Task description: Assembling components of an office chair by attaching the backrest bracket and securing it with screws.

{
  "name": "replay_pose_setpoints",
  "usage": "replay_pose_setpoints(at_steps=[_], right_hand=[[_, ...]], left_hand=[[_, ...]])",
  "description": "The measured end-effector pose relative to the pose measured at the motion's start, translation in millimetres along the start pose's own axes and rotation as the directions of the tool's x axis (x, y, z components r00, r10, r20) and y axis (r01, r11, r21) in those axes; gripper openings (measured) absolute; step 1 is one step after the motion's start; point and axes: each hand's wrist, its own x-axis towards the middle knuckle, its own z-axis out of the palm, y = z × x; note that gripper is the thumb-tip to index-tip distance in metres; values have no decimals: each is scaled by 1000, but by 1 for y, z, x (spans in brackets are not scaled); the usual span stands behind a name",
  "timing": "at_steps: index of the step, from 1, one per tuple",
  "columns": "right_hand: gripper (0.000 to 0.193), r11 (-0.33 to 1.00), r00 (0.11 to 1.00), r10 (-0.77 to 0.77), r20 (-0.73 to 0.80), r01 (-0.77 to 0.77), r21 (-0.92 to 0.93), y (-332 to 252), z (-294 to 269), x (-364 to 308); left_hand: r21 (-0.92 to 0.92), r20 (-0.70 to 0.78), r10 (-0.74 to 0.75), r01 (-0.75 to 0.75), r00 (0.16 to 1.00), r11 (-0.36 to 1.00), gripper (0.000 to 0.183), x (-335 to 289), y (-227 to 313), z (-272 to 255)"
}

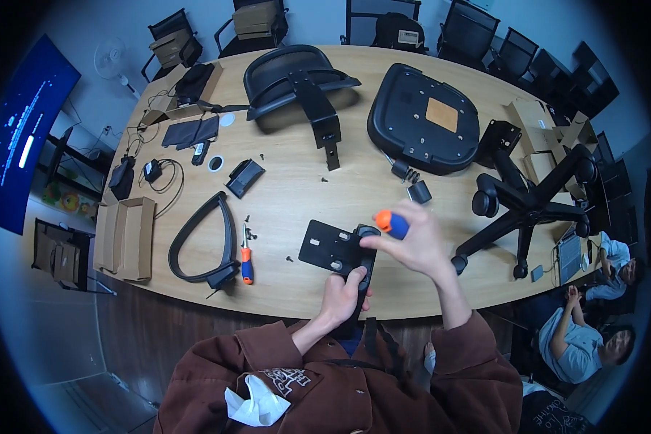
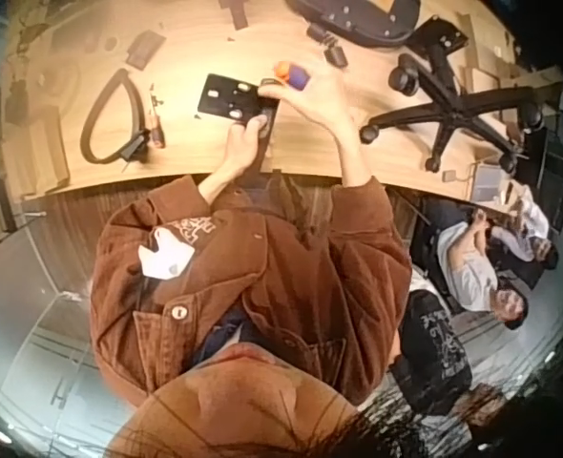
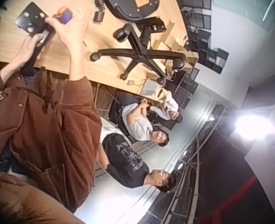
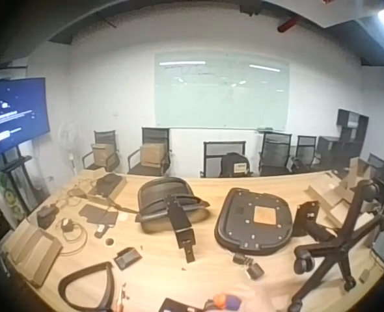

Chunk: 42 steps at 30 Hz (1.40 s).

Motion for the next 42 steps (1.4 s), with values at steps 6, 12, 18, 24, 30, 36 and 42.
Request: replay_pose_setpoints(at_steps=[6,12,18,24,30,36,42], right_hand=[[32,993,998,44,44,-39,-110,16,23,-20],[29,970,973,-217,80,224,-96,16,15,-19],[29,987,987,-160,12,160,-1,26,19,-16],[43,999,994,-11,112,16,-45,26,19,-11],[36,996,993,10,118,-20,88,60,23,-7],[32,842,899,435,-48,-388,374,96,22,-2],[36,923,924,346,-163,-305,235,155,46,37]], left_hand=[[-2,0,2,-2,1000,1000,39,0,2,2],[79,44,11,-15,999,997,41,1,5,-1],[78,76,-6,0,997,997,43,1,4,-3],[48,68,3,-6,998,999,41,1,5,0],[52,65,1,-5,998,999,40,0,2,0],[33,69,5,-7,998,999,40,-1,-2,-7],[-131,97,12,1,995,991,26,0,-11,-14]])
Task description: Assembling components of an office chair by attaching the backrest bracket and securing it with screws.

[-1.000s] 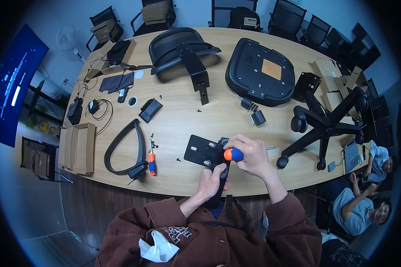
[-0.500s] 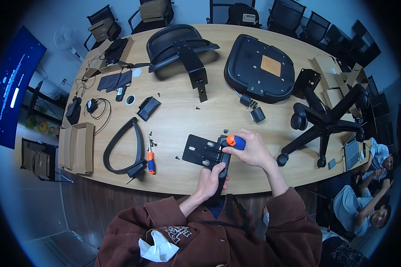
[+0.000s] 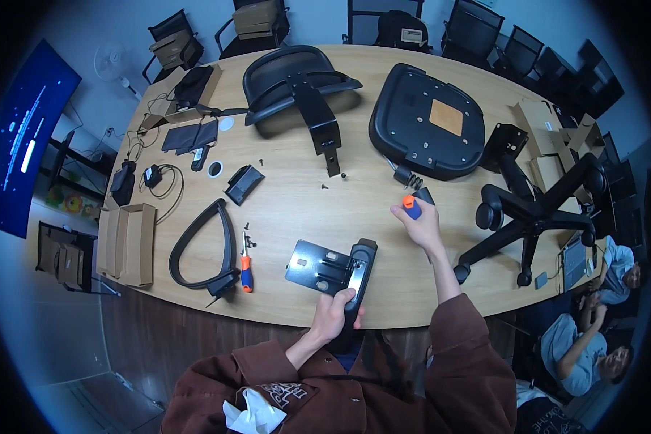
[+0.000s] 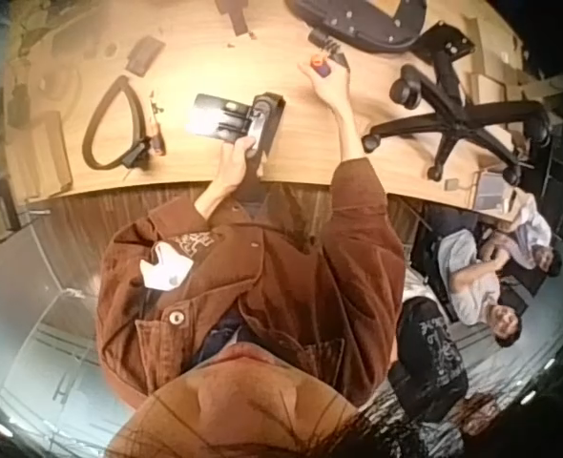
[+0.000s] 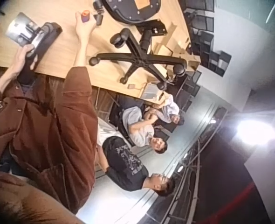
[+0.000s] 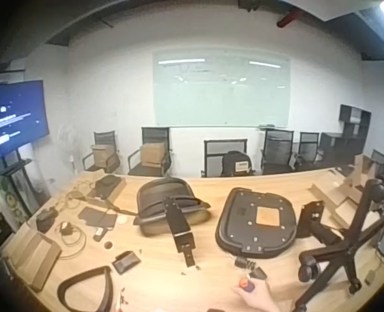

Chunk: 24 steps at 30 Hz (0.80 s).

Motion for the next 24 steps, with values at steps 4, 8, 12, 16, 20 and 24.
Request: replay_pose_setpoints(at_steps=[4,8,12,16,20,24], right_hand=[[38,999,999,30,16,-29,-29,19,31,35],[37,969,996,-23,81,42,-242,29,70,76],[40,914,993,-57,103,94,-394,43,115,131],[36,900,994,54,100,-6,-435,25,165,160],[34,864,993,118,10,-98,-493,44,198,184],[33,878,988,153,-31,-151,-455,38,204,171]], left_hand=[[-27,-1,20,-20,1000,999,27,-2,1,-4],[-37,-12,11,-12,1000,999,27,-8,6,-13],[-90,-23,-11,9,1000,996,27,-15,14,-19],[-77,-77,-41,35,996,996,28,-21,16,-27],[-127,-125,-47,31,991,991,26,-20,23,-25],[-54,-159,-12,4,987,999,41,-22,24,-28]])
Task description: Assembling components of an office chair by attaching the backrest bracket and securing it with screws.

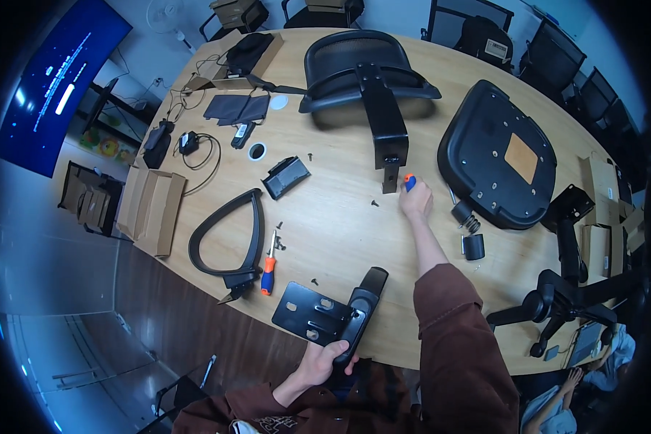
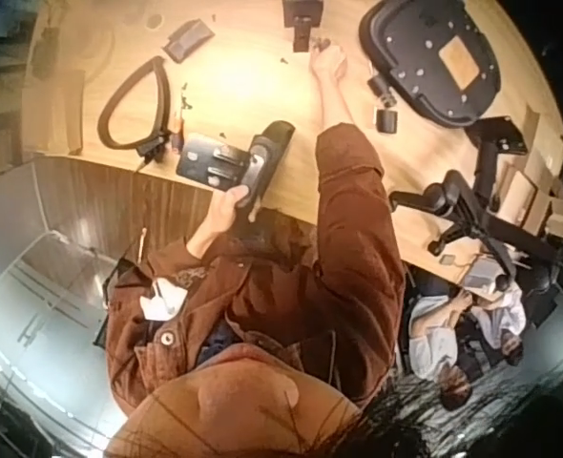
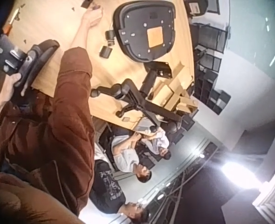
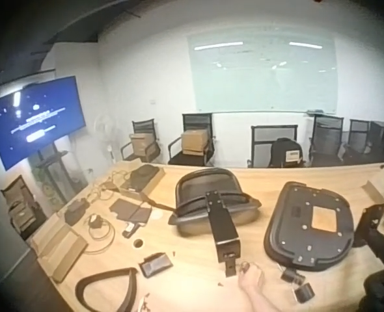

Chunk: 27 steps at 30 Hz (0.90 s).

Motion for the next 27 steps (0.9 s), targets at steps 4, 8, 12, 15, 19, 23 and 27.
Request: replay_pose_setpoints(at_steps=[4,8,12,15,19,23,27], right_hand=[[33,999,998,-36,52,37,-7,24,-7,-21],[47,991,998,-59,-10,60,116,36,-25,-44],[54,937,997,66,-28,-53,346,51,-74,-85],[43,663,990,-82,110,-29,748,62,-134,-139],[30,445,977,-137,-166,210,870,19,-216,-221],[40,-54,984,67,-165,169,984,-10,-260,-283],[56,-203,959,-212,-190,147,968,1,-263,-313]], left_hand=[[8,25,19,-19,1000,1000,40,9,3,2],[-47,80,-17,21,997,999,37,15,2,3],[-70,179,100,-89,979,994,19,21,3,16],[29,260,192,-206,946,978,21,27,-6,23],[-142,387,158,-111,908,984,51,37,-32,19],[-157,303,83,-36,949,987,82,40,-43,37],[-58,297,-51,72,953,996,79,47,-55,34]])
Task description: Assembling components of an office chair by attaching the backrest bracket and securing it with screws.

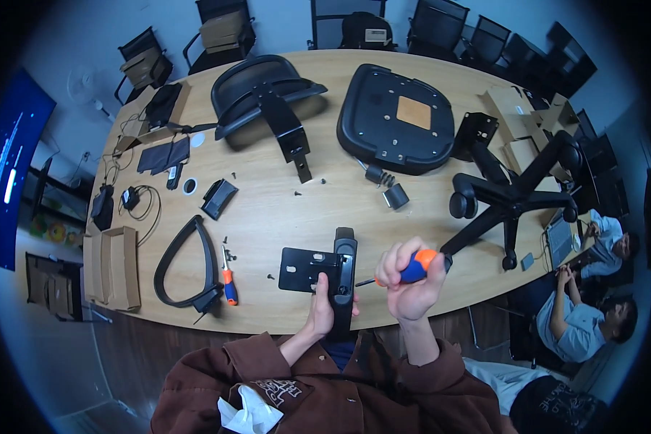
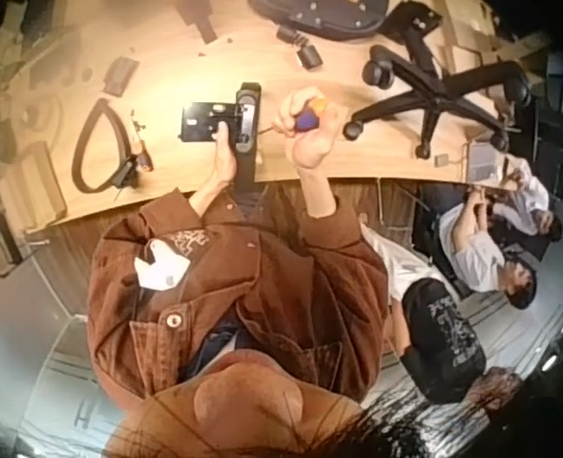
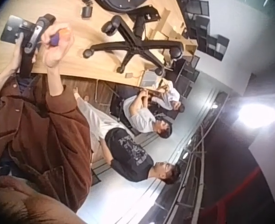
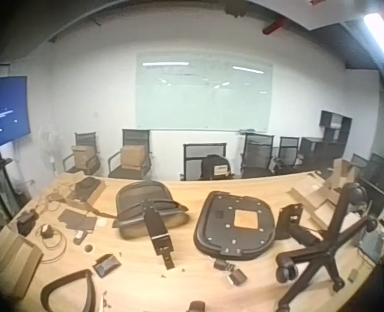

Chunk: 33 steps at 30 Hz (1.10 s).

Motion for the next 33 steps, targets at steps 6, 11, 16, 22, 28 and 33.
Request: replay_pose_setpoints(at_steps=[6,11,16,22,28,33], right_hand=[[62,988,983,-8,183,37,-153,-6,14,-15],[61,977,969,57,241,-5,-211,-5,20,-22],[59,979,966,52,251,0,-203,-2,17,-22],[58,979,969,71,237,-22,-202,-7,13,-17],[57,954,911,174,373,-62,-292,-16,12,-6],[49,967,899,228,375,-163,-197,-14,10,-12]], left_hand=[[76,-34,-51,53,998,996,72,1,3,5],[256,-132,103,-67,986,964,83,-1,15,19],[253,-67,100,-80,993,964,88,3,11,14],[184,14,1,-4,1000,983,83,5,4,7],[249,1,33,-32,999,968,78,4,4,15],[308,60,104,-117,993,944,71,-1,6,30]])
